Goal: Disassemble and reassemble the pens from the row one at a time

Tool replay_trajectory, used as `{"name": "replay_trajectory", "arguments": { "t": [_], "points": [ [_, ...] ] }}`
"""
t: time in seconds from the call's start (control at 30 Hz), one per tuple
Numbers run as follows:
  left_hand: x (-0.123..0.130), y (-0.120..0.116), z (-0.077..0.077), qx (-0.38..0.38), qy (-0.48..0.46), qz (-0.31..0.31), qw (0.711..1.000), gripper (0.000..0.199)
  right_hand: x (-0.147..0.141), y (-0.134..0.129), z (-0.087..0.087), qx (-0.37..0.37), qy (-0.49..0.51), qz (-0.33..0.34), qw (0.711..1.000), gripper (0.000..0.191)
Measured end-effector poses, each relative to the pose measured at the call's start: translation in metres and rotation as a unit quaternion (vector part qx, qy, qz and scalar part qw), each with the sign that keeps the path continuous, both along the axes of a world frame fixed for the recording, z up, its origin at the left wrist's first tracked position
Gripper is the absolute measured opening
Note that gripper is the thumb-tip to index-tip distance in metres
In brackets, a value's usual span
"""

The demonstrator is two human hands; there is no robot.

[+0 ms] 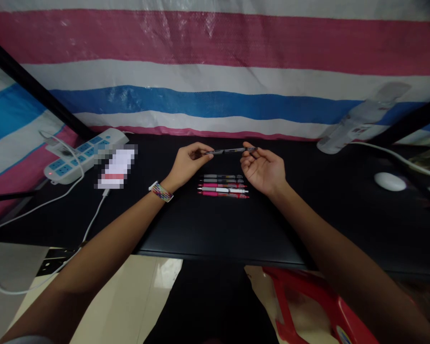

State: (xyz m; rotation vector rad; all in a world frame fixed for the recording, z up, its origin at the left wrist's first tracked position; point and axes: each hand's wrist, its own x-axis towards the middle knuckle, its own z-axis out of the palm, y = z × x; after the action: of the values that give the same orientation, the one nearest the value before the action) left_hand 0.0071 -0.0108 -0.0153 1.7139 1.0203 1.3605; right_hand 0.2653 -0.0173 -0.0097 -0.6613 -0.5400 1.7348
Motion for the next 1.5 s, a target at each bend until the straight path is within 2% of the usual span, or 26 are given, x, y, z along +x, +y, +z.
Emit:
{"name": "replay_trajectory", "arguments": {
  "t": [0.17, 0.37, 0.57, 0.77, 1.17, 1.5],
  "points": [
    [-0.001, 0.0001, 0.0012, 0.001, 0.008, 0.004, 1.0, 0.018, 0.0013, 0.0012, -0.0009, 0.011, -0.027, 0.007, 1.0, 0.016],
    [-0.0015, 0.0001, 0.0005, 0.003, 0.004, 0.002, 1.0, 0.015, 0.0003, 0.0002, -0.0007, 0.025, -0.047, 0.002, 0.999, 0.02],
    [-0.0007, 0.0003, -0.0016, 0.005, 0.011, 0.005, 1.0, 0.014, 0.0011, 0.0014, -0.0016, 0.027, -0.062, -0.006, 0.998, 0.013],
    [0.0003, 0.0013, -0.0029, 0.0, -0.004, -0.002, 1.0, 0.014, 0.0, 0.0022, -0.0011, 0.023, -0.044, -0.018, 0.999, 0.018],
    [0.0012, -0.0014, 0.0006, 0.012, 0.0, 0.008, 1.0, 0.014, 0.0006, -0.0013, 0.0045, 0.008, -0.029, -0.002, 1.0, 0.012],
    [0.0005, -0.0038, 0.0034, 0.014, 0.005, 0.027, 1.0, 0.017, 0.0028, -0.0031, 0.0031, 0.054, -0.077, 0.011, 0.996, 0.011]
  ]
}}
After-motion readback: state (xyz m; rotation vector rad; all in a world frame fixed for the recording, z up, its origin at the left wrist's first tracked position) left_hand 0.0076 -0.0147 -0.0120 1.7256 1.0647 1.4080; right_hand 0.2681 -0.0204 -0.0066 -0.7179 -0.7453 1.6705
